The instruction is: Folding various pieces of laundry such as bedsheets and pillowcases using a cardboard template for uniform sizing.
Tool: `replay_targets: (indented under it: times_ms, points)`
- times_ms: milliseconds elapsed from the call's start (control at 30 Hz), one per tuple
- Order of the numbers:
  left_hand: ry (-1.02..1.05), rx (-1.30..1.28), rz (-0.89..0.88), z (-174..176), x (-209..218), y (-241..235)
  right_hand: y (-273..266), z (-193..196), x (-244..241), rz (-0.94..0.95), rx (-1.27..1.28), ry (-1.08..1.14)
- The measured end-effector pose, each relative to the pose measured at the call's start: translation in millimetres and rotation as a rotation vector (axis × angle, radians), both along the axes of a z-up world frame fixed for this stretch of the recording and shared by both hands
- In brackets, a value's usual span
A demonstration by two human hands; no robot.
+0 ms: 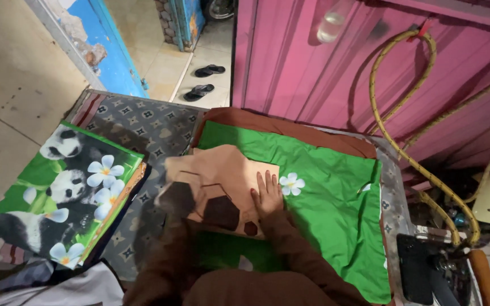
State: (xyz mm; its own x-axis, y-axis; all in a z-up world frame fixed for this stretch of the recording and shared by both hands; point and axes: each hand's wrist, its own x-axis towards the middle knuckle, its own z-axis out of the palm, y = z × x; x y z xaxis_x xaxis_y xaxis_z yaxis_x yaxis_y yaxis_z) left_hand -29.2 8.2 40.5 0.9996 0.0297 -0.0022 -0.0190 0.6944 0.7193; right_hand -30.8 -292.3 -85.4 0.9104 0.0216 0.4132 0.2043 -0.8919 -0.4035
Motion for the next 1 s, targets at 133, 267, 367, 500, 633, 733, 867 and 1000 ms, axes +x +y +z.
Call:
replay_targets:
  times_ms: [133,267,367,500,633,733,867,1000]
  points:
    - [-0.057,-0.012,0.098,-26,-4,35,0,-4,4,-0.039,-0.082,-0.014]
    - [-0.107,-0.011,0.207,-137,-15,100,0,24,8,-0.045,-0.183,0.044]
    - [-0.151,0.001,0.288,-211,-67,99,-19,29,44,0.005,-0.199,0.083]
    - [-0.097,1.470,0.475,-248,-101,11,-38,23,101,0.124,-0.116,0.099]
    - [0.800,-0.107,0.071,-253,-77,-52,-44,8,148,0.301,-0.179,0.349]
    - [0.515,0.349,0.224,-247,-48,-65,-50,15,142,0.319,-0.235,0.431]
    - [0.117,0.806,0.435,-243,-10,-56,-76,56,71,0.093,-0.135,0.379]
    - [0.055,0.588,0.222,-197,25,-39,-106,19,-25,0.176,0.248,0.046]
